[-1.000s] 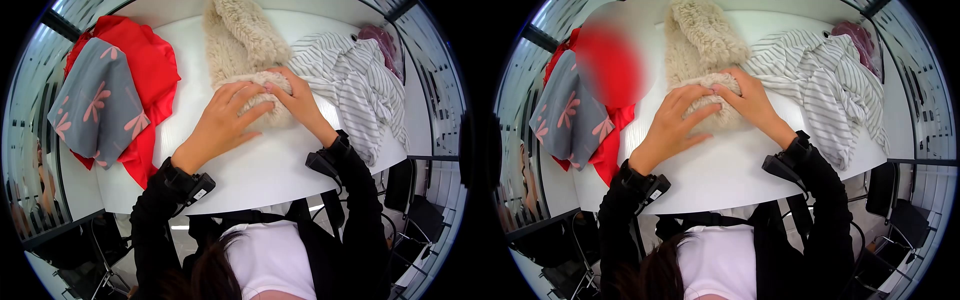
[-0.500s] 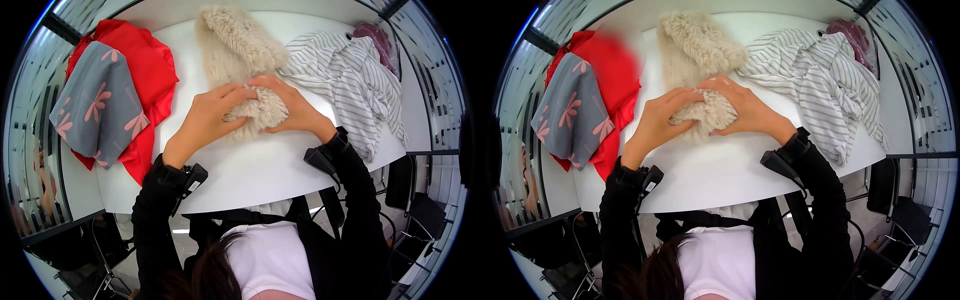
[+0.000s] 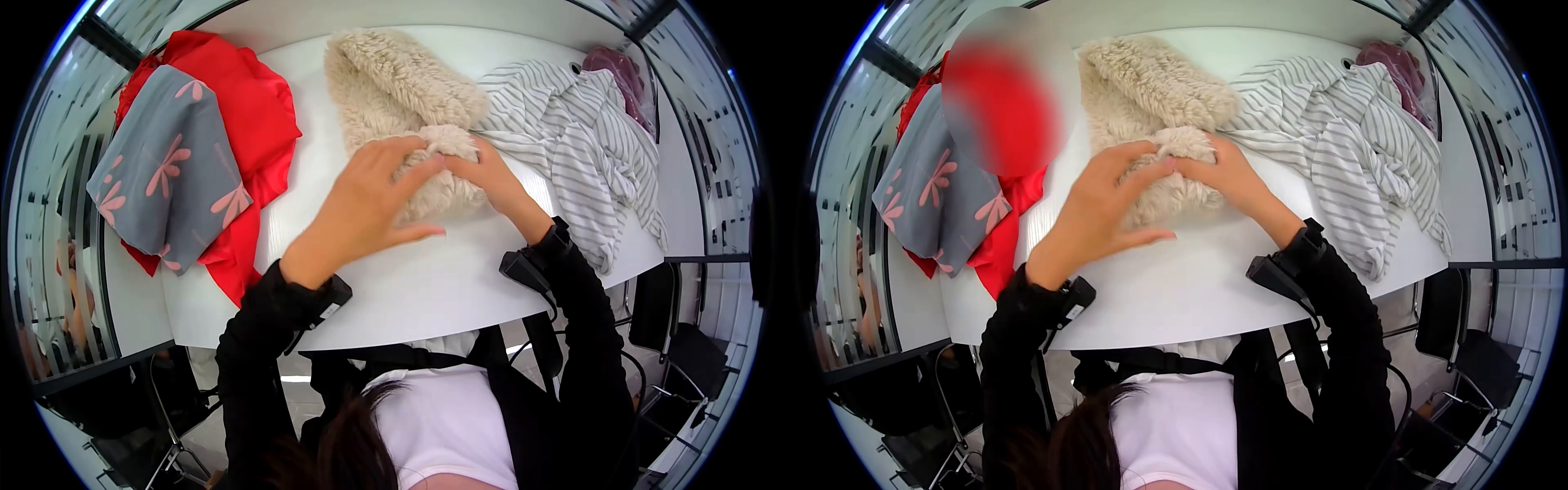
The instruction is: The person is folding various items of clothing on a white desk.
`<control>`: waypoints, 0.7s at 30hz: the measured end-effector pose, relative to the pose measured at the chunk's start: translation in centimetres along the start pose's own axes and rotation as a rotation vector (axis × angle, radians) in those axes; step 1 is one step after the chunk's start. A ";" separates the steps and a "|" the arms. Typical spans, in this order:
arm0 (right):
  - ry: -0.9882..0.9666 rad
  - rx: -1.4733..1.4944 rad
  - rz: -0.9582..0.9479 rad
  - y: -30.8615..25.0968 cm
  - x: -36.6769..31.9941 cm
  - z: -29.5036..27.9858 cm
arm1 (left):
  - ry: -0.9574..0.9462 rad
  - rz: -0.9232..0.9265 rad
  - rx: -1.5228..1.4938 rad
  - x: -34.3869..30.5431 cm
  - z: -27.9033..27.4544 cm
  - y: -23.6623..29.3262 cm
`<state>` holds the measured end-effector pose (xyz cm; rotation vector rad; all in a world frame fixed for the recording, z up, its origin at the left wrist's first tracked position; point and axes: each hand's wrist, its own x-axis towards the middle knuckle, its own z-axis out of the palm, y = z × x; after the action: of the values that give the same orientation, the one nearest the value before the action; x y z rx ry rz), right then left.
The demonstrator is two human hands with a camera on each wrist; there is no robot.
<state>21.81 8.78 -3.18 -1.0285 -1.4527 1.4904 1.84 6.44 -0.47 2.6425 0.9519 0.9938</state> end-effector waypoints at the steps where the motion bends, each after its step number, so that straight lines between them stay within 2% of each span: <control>1: 0.005 -0.015 0.009 0.1 0.0 -0.1 | -0.019 0.034 0.095 0.1 -0.1 0.9; 5: 0.060 -0.063 -0.042 0.6 -0.1 0.0 | -0.083 -0.030 0.178 -0.3 0.5 0.6; 8: 0.075 -0.130 0.047 1.1 0.0 -0.9 | -0.093 -0.114 0.075 -0.4 -0.1 0.0; 11: 0.022 -0.169 0.019 1.8 0.5 -1.9 | -0.131 -0.173 -0.097 -0.2 -1.1 -0.5; 12: 0.007 -0.151 -0.066 1.8 0.7 -1.8 | -0.144 -0.190 -0.146 -0.3 -1.3 -0.7; 15: -0.026 -0.147 -0.270 1.7 1.1 -1.3 | -0.441 -0.508 -0.494 0.3 -2.2 -1.3; 18: -0.037 -0.208 -0.315 1.4 1.0 -1.0 | -0.450 -0.661 -0.772 -0.1 -1.4 -1.8; 20: -0.037 -0.214 -0.282 1.2 0.8 -0.9 | -0.360 -0.477 -0.586 -0.5 -1.0 -2.3; 21: -0.052 -0.192 -0.362 1.1 0.9 -1.0 | -0.316 -0.386 -0.493 -0.6 -1.0 -2.5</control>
<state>22.44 9.94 -4.28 -0.7868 -1.7394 1.1422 -0.42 7.97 -0.86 2.0269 0.9442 0.5989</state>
